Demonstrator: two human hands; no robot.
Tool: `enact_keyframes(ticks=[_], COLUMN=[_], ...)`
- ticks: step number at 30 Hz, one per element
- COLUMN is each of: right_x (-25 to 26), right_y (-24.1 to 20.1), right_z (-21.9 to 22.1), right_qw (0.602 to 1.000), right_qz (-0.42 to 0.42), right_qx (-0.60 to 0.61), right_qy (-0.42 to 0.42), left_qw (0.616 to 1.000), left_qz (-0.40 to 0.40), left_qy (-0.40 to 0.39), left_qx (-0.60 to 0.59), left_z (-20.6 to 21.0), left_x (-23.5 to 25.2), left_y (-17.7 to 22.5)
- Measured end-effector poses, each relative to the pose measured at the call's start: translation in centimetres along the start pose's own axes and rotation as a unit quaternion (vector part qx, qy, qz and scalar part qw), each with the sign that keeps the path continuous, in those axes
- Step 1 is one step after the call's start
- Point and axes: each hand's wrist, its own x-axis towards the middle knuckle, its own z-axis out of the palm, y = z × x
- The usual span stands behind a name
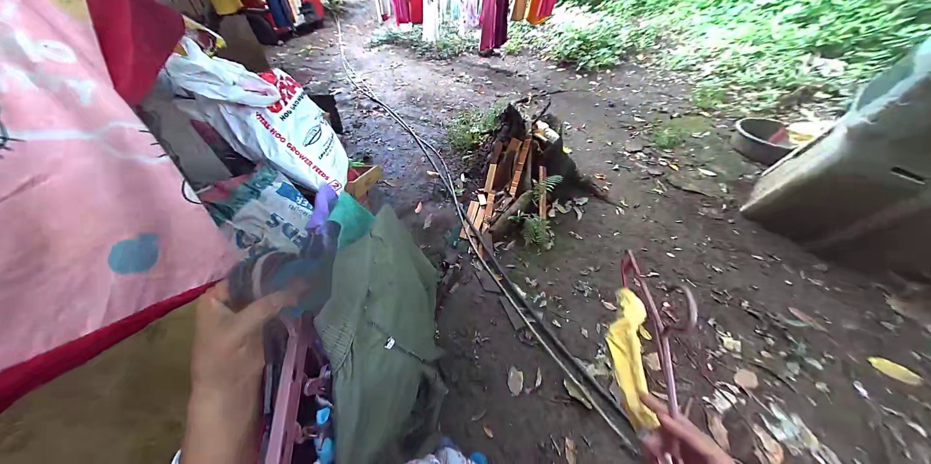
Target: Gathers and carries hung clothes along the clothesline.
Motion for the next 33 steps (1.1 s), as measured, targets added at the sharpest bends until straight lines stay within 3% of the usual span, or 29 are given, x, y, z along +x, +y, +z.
enact_keyframes(ticks=[6,13,22,27,33], right_x=[14.7,30.6,51.7,62.5,76.9], right_y=[6.5,16.4,26.1,31.5,42.0], right_z=[-0.8,1.3,3.6,5.3,10.1], right_qw=[0.999,0.996,0.992,0.995,0.996], right_qz=[-0.037,-0.031,0.004,0.018,0.02], right_qx=[-0.003,0.048,0.071,0.059,0.039], right_qy=[-0.032,-0.063,-0.101,-0.084,-0.078], left_qw=[0.999,0.998,0.995,0.996,0.999], left_qz=[0.013,0.003,-0.018,-0.016,-0.016], left_qy=[0.01,0.047,0.102,0.085,0.048], left_qx=[0.028,0.038,0.002,0.01,0.015], left_z=[3.8,10.9,18.9,21.8,24.5], left_x=[6.3,16.3,35.3,45.4,58.6], left_y=[-4.2,-13.3,-26.4,-32.7,-43.3])
